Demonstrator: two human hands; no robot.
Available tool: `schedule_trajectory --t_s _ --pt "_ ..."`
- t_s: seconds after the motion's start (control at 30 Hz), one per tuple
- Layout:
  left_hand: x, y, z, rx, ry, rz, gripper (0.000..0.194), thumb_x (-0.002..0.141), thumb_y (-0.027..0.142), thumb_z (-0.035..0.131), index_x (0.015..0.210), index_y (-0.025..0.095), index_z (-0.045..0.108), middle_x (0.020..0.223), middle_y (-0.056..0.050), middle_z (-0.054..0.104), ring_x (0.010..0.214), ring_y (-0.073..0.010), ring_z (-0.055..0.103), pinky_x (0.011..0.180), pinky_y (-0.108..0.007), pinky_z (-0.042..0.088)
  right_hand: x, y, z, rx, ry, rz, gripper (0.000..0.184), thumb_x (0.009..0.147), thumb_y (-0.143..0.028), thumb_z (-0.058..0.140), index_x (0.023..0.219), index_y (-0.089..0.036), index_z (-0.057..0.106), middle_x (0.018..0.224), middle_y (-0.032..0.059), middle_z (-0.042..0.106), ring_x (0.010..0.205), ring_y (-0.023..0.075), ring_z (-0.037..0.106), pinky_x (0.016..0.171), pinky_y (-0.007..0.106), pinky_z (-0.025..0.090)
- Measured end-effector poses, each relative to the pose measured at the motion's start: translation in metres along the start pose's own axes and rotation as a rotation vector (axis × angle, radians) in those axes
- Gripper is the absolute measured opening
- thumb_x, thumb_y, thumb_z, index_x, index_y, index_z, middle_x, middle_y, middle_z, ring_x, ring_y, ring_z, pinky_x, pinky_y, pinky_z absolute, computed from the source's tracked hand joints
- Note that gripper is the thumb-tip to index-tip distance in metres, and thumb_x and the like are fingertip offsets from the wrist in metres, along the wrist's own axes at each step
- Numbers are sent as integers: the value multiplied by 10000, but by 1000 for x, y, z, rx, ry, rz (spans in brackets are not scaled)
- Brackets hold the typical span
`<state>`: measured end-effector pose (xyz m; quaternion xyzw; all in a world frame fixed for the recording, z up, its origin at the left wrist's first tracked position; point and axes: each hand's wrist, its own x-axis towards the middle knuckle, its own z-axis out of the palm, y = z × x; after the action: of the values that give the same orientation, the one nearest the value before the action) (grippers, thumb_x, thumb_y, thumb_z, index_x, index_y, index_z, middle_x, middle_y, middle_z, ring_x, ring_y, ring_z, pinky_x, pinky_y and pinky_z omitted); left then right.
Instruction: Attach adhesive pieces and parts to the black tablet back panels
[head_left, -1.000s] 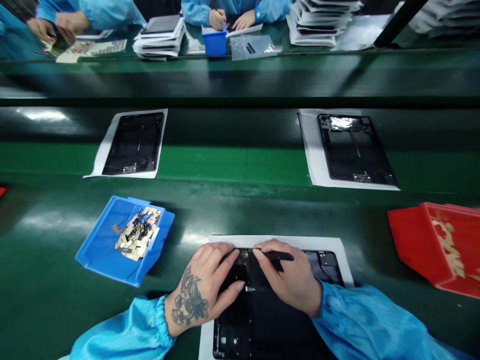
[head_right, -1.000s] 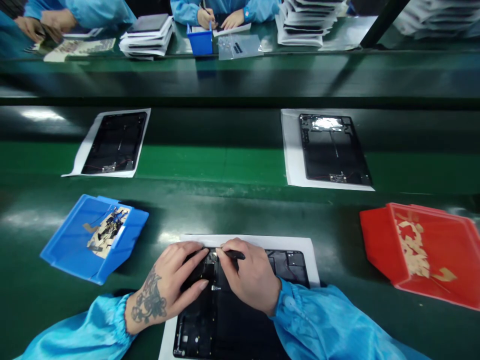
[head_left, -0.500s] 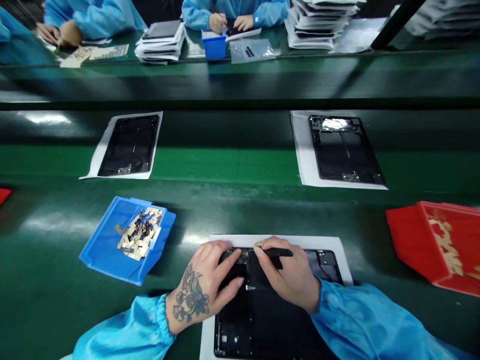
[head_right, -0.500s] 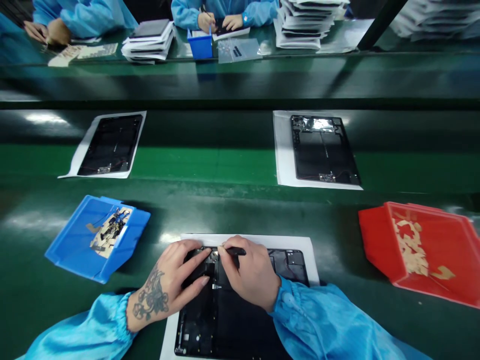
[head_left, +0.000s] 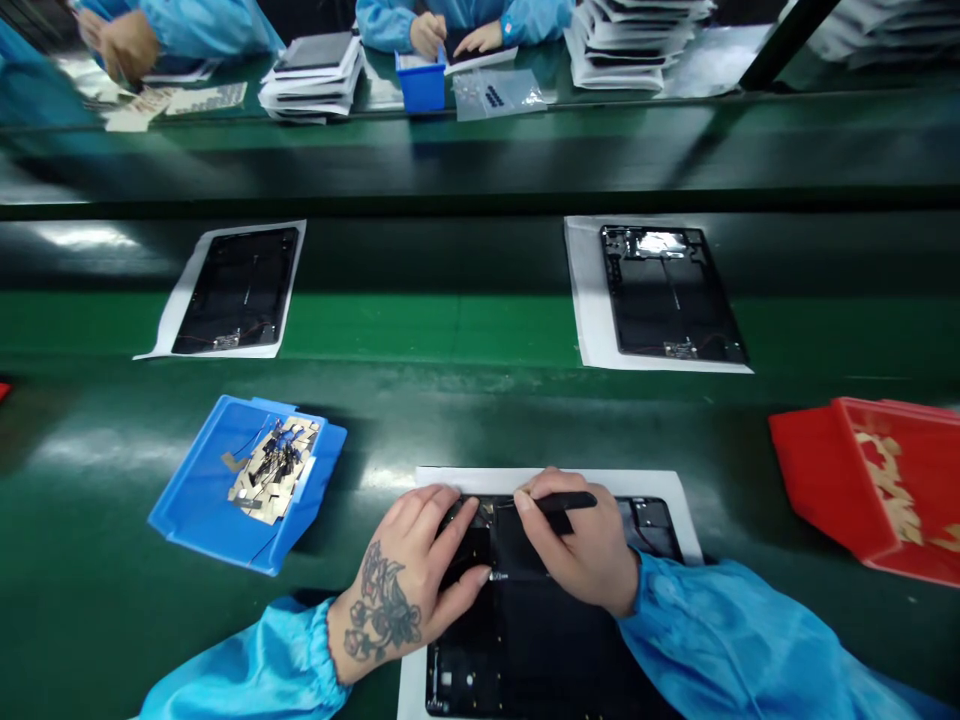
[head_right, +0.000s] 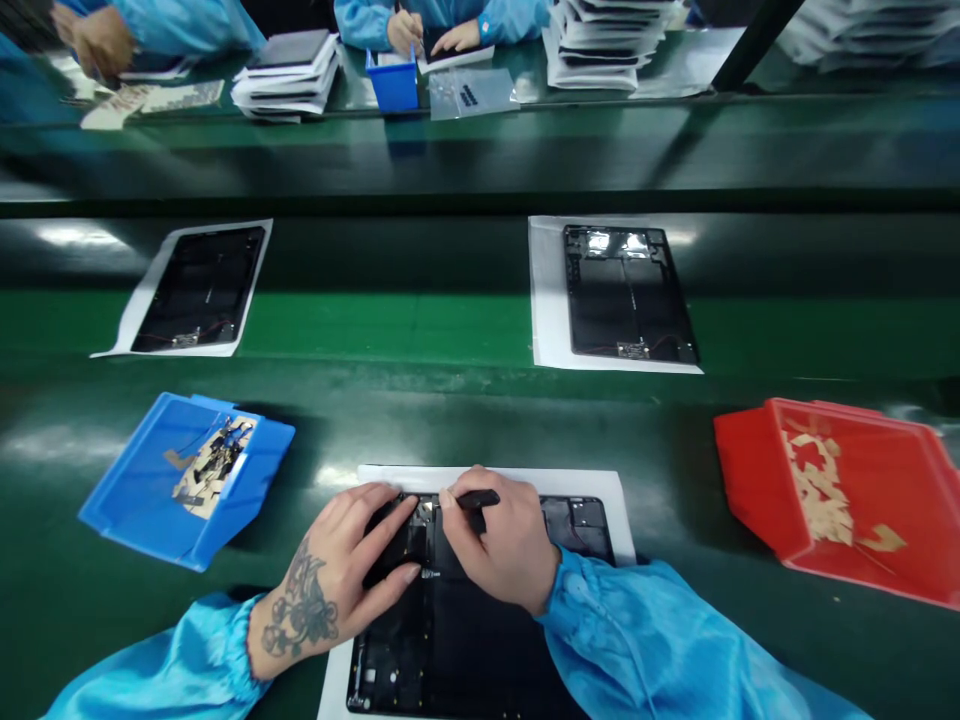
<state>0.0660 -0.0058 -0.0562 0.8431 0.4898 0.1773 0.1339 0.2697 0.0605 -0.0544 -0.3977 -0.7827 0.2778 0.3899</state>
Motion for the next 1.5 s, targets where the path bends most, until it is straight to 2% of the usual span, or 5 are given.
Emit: schedule_trajectory --t_s 0.37,0.7,0.93,1.23,1.5 --pt "5 3 -3 -26 -103 -97 535 856 410 552 1319 159 459 1212 -165 406 1095 -317 417 903 -512 413 0 -1 3 59 -5 -2 156 854 -131 564 918 -215 449 709 -15 607 628 128 618 606 250 468" --pt "16 11 -5 -80 -101 -183 501 803 373 599 1269 212 513 1098 -124 432 1032 -299 432 862 -505 404 -1 1 2 137 -10 3 175 849 -109 563 927 -224 456 718 -16 615 632 129 615 605 257 470" --pt "8 3 -4 -111 -70 -105 419 841 258 555 1258 223 548 1189 -126 431 1113 -300 408 917 -496 393 1 0 0 165 19 36 184 846 -103 567 928 -225 458 719 -16 612 619 122 606 586 250 463" --pt "8 2 -6 -112 -57 -94 397 843 253 551 1239 229 572 1210 -126 458 1113 -302 423 910 -493 407 2 1 2 184 -4 50 175 849 -115 572 942 -225 474 741 -14 634 644 126 630 603 257 488" --pt "11 4 -5 -91 -38 -101 381 811 256 576 1187 202 593 1170 -132 482 1077 -310 435 880 -496 421 -2 3 7 118 -102 8 138 867 -201 625 971 -227 539 931 9 720 858 163 696 775 290 549"
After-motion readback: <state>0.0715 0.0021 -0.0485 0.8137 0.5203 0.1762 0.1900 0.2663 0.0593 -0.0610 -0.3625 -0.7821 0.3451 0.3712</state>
